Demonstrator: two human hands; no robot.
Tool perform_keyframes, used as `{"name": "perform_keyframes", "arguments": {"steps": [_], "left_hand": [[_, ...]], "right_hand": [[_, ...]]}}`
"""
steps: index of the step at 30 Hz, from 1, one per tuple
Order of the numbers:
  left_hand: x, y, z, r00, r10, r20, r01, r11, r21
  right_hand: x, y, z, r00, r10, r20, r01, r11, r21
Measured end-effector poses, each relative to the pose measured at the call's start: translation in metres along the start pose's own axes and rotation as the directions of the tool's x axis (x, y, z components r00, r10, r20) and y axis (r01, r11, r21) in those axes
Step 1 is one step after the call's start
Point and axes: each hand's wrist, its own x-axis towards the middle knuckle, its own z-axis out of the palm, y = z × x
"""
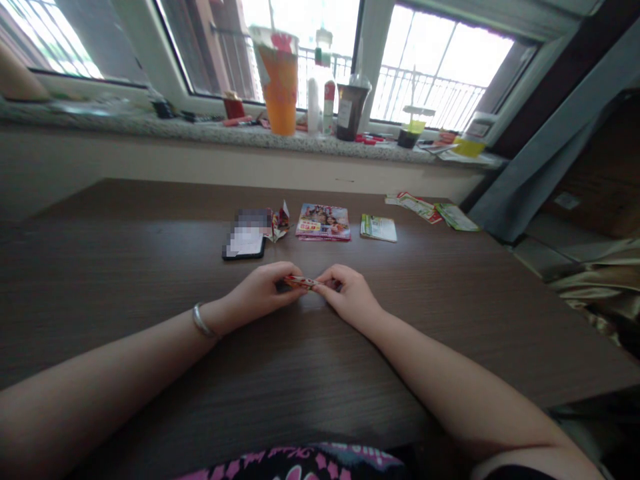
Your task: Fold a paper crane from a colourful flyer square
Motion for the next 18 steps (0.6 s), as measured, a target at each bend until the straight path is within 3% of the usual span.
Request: {"name": "perform_keyframes", "arguments": {"steps": [5,11,14,18], "left_hand": [[0.0018,0.0019,0.0051,0.991,-0.132,-0.015,0.121,0.944,-0.306],[0.0033,0.0003,0.0068,0.987,-0.158,-0.01,0.146,0.935,-0.324],[0.0035,-0.0004,0.0063,0.986,-0.163,0.02,0.158,0.91,-0.384],[0.002,-0.0017,0.0058,0.993,-0.11,0.038,0.116,0.944,-0.308]], "right_hand": [[-0.0001,0.004,0.0035,0.991,0.133,0.0,-0.131,0.977,0.166],[0.0015,0.0082,0.0055,0.978,0.2,0.054,-0.207,0.942,0.264],[0.0024,0.008,0.0059,0.979,0.195,0.056,-0.203,0.929,0.309],[0.0032,0.0056,0.0059,0.987,0.155,0.052,-0.163,0.916,0.367]]}}
